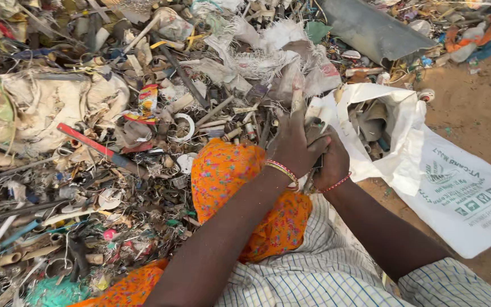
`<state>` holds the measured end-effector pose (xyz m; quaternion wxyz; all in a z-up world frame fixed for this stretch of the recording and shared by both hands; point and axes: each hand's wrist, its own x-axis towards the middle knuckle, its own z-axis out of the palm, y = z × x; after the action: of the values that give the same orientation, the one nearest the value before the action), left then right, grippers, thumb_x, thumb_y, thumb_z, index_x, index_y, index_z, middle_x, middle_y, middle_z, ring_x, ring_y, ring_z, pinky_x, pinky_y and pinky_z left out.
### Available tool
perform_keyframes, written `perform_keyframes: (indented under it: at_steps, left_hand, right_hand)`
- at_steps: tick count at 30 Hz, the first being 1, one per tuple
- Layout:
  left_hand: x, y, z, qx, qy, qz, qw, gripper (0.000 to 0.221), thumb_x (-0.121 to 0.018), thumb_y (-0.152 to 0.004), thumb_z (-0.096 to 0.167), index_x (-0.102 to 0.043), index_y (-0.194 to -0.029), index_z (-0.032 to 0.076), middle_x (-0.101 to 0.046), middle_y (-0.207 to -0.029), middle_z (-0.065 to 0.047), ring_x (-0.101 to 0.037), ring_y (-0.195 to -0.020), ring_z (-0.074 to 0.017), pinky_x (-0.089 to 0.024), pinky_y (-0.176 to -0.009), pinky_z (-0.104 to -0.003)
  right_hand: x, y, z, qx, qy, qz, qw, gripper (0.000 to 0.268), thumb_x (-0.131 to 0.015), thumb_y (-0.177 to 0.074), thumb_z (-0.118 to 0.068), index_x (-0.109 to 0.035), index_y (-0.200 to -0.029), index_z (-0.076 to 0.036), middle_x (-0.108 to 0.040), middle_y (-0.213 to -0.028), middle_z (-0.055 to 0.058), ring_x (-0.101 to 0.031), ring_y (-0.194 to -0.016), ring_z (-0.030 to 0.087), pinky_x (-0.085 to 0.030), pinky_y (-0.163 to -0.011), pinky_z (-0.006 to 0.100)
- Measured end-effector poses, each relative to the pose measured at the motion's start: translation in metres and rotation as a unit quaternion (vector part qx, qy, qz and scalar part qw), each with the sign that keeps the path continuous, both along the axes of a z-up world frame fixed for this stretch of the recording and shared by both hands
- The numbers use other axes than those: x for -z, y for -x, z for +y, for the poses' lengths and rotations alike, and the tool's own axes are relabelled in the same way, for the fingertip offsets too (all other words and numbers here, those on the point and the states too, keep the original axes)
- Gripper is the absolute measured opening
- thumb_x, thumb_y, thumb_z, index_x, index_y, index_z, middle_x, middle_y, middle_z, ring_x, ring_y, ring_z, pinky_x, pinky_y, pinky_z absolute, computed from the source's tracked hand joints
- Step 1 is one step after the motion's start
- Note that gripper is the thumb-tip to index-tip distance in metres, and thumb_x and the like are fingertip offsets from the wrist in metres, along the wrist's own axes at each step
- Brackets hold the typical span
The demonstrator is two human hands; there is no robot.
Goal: The person sorts through a pile of trash by hand, picking up plastic components, removing wires and smaller pieces using a utility knife, and placing the sorted plastic into a white sack.
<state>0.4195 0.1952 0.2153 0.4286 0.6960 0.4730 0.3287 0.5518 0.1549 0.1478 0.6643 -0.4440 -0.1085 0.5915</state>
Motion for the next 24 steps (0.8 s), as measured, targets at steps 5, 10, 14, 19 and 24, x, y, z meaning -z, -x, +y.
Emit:
perform_keyframes:
  at_steps: [5,10,14,19,24]
  left_hand:
    - [0.037,-0.082,-0.042,0.114,0.157,0.045,0.980,0.086,-0.077,-0.082,0.047,-0.037,-0.147,0.007,-0.047,-0.136,-0.030,-0.058,-0.122,-0.0472,-0.050,-0.101,-0.051]
    - [0.013,-0.180,-0.014,0.168,0.114,0.018,0.979,0.116,-0.084,-0.071,0.048,-0.018,-0.157,0.008,-0.032,-0.152,-0.034,-0.048,-0.135,-0.0459,-0.045,-0.106,-0.050]
    - [-0.014,-0.196,0.010,0.249,0.067,0.131,0.957,0.101,-0.082,-0.069,0.055,-0.037,-0.150,0.016,-0.042,-0.152,-0.022,-0.050,-0.137,-0.0356,-0.043,-0.110,-0.048]
    - [0.020,-0.159,0.022,0.258,0.021,0.197,0.946,0.085,-0.078,-0.076,0.059,-0.054,-0.140,0.009,-0.062,-0.134,-0.018,-0.058,-0.130,-0.0328,-0.047,-0.107,-0.045]
    - [0.073,-0.128,0.038,0.119,0.109,0.082,0.984,0.068,-0.076,-0.078,0.052,-0.066,-0.130,0.009,-0.072,-0.121,-0.017,-0.068,-0.118,-0.0295,-0.052,-0.104,-0.040]
  right_hand:
    - [0.032,-0.087,-0.079,0.038,0.056,-0.007,0.998,0.026,-0.048,-0.112,-0.024,-0.059,-0.128,-0.007,-0.067,-0.118,0.008,-0.067,-0.107,0.023,-0.054,-0.097,0.041]
    - [-0.011,-0.166,-0.055,0.027,0.049,0.000,0.998,0.046,-0.039,-0.100,-0.024,-0.052,-0.141,-0.009,-0.064,-0.133,0.013,-0.066,-0.120,0.028,-0.053,-0.105,0.045]
    - [0.022,-0.272,-0.001,-0.044,0.079,-0.022,0.996,0.055,-0.042,-0.105,-0.031,-0.036,-0.153,-0.005,-0.046,-0.150,0.017,-0.048,-0.137,0.035,-0.046,-0.113,0.055]
    - [0.095,-0.322,0.031,0.073,0.291,-0.067,0.952,0.069,-0.043,-0.106,-0.044,-0.019,-0.160,-0.007,-0.022,-0.162,0.025,-0.025,-0.150,0.047,-0.036,-0.112,0.071]
    - [0.116,-0.300,0.035,0.092,0.282,-0.135,0.945,0.054,-0.051,-0.102,-0.036,-0.035,-0.147,-0.011,-0.037,-0.140,0.024,-0.036,-0.126,0.037,-0.038,-0.092,0.060]
